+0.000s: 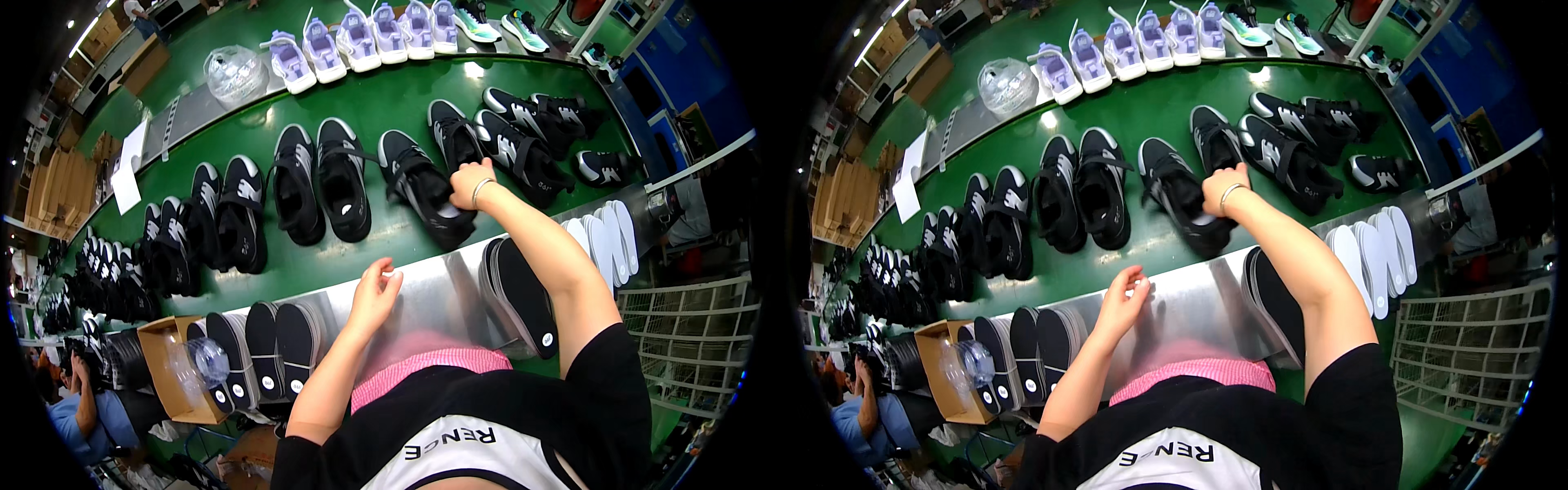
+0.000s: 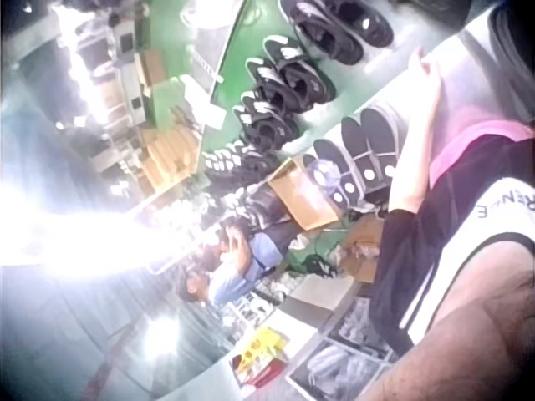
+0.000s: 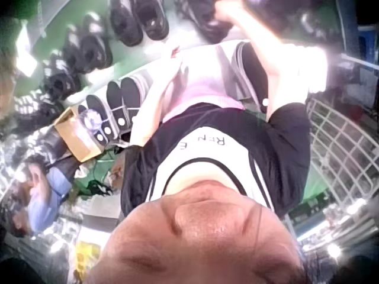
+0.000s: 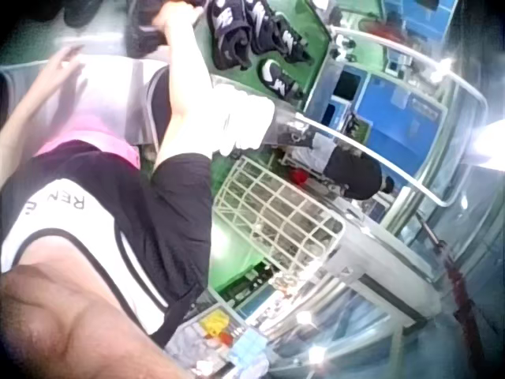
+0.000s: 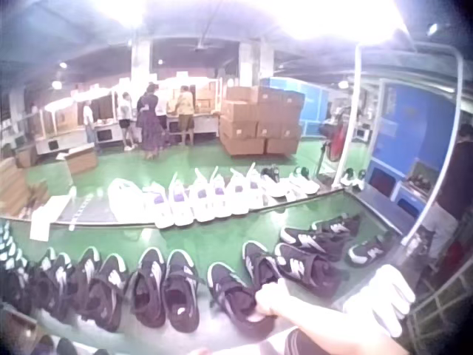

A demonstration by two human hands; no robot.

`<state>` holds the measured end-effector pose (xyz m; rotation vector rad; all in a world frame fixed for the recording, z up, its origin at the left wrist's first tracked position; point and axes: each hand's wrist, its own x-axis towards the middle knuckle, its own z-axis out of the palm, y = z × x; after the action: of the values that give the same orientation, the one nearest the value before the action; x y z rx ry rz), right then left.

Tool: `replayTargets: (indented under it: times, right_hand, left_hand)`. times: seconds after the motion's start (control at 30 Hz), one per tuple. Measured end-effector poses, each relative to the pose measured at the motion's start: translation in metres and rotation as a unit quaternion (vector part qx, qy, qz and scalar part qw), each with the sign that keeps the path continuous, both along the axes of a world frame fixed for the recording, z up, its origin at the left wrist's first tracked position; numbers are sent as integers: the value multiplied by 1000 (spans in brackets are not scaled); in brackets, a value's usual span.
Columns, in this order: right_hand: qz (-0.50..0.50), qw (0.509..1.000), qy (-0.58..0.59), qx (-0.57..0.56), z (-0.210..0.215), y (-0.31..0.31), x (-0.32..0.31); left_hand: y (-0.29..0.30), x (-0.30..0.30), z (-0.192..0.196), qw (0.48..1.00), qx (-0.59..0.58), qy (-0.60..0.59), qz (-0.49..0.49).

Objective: The person places insoles into pairs of black and white sneakers on a factory assembly line and then collects a pair of insoles to place in a bin.

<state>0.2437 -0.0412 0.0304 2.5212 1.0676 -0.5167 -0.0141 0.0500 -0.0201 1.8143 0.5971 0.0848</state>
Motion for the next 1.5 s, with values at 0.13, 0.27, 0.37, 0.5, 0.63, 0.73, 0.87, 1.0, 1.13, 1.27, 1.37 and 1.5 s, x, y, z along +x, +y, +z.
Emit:
replayTargets:
  times: [0.13,0.27,0.37,0.5,0.63,0.73,0.87,1.0,1.13,1.27,1.37,1.5]
  right_hand:
    - [40,992,110,42,20,-6,-76]
    - [82,986,121,82,16,-60,-151]
    - [119,966,91,210,2,-99,-192]
    - [94,905,191,369,2,-137,-194]
    - [-115,902,16,416,5,-177,-169]
    - [-193,949,-92,230,-17,-208,-158]
    - [-243,944,-57,216,-29,-214,-156]
    - [-155,887,-159,405,-17,-218,-155]
    - [-161,812,71,556,62,-180,-182]
    - [163,945,100,266,83,-125,-226]
    - [193,966,84,151,46,-88,-242]
    - [66,980,66,173,-6,-50,-238]
  left_hand:
    - [-13,-2,-8,997,-33,-50,49]
    - [-51,-23,-13,1000,15,6,19]
    - [-71,-50,-25,992,124,-4,36]
    - [-71,-50,-2,954,284,-96,26]
    - [-54,-30,6,903,363,-172,-151]
    - [-41,-18,19,878,373,-249,-167]
    - [-25,-8,26,937,305,-131,-112]
    - [-4,5,32,993,70,16,-89]
    - [7,2,-5,993,-51,-99,-49]
    - [7,0,2,996,-94,7,-5]
    - [1,-5,3,996,-85,4,11]
    - [-17,-12,8,995,59,-40,72]
